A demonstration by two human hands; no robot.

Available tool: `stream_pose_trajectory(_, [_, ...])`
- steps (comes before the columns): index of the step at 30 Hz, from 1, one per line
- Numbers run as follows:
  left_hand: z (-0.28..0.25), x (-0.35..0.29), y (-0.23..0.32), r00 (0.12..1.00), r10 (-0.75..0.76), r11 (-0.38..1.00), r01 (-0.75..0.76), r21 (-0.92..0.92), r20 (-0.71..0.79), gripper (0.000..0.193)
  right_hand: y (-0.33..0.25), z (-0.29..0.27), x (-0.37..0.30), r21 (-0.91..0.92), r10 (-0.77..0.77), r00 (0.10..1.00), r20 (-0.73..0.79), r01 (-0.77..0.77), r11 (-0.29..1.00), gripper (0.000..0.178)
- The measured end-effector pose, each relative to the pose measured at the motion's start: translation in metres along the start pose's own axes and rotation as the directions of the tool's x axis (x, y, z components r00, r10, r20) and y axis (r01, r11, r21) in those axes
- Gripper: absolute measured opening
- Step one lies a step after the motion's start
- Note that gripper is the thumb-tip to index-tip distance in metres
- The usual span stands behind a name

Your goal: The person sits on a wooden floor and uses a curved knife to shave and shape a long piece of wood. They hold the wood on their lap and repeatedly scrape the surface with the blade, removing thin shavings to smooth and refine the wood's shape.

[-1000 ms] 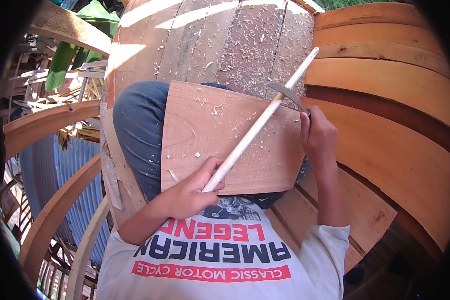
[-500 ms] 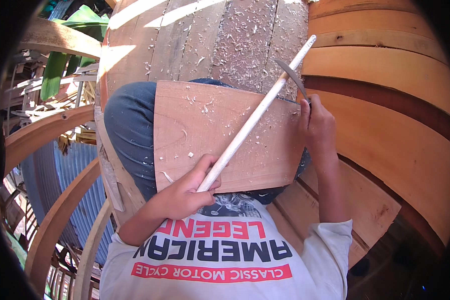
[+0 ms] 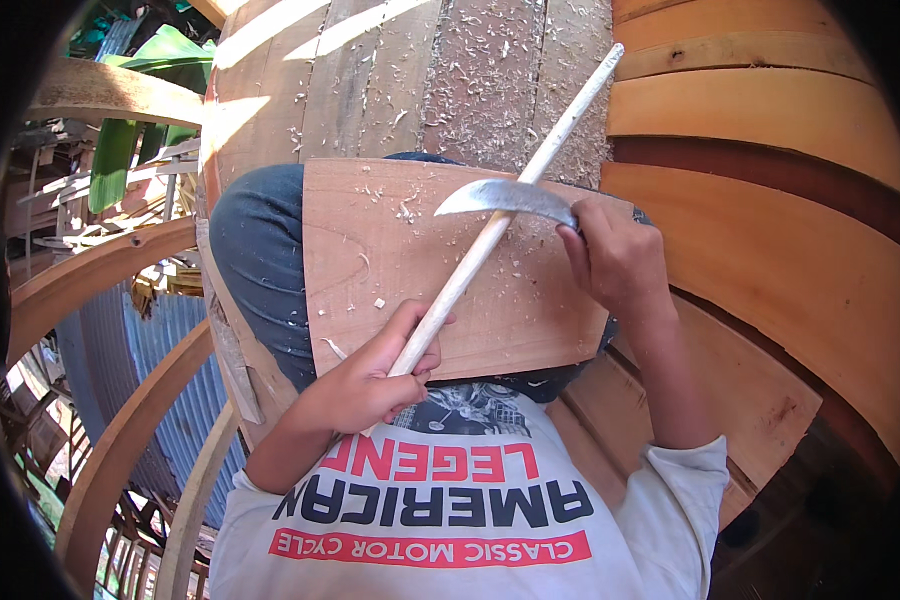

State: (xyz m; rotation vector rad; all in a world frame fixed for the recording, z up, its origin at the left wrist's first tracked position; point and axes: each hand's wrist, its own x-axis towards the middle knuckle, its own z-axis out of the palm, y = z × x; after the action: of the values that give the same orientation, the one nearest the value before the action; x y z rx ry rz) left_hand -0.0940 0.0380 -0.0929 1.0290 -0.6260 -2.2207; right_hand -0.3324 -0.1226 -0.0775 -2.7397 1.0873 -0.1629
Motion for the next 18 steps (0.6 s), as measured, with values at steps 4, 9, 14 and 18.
stream_pose_trajectory(4, [0.005, 0.001, -0.002, 1.000, -0.008, 0.998, 0.009, -0.065, 0.022, 0.069, 0.009, -0.001, -0.003, 0.007, 0.402, 0.909, 0.108, -0.405, 0.914, 0.018])
stream_pose_trajectory(9, [0.005, 0.002, -0.003, 1.000, 0.019, 0.998, -0.018, -0.064, 0.019, 0.069, 0.011, 0.006, 0.003, -0.014, 0.405, 0.913, 0.049, -0.405, 0.914, 0.020])
stream_pose_trajectory(14, [0.005, 0.010, -0.001, 1.000, 0.010, 0.998, -0.010, -0.062, 0.005, 0.071, -0.009, 0.003, -0.001, 0.006, 0.166, 0.986, -0.028, -0.166, 0.986, 0.022])
stream_pose_trajectory(18, [0.006, 0.003, 0.001, 0.999, -0.042, 0.997, 0.043, -0.068, 0.019, 0.071, 0.021, 0.003, 0.003, 0.000, 0.339, 0.941, 0.005, -0.339, 0.941, 0.023])
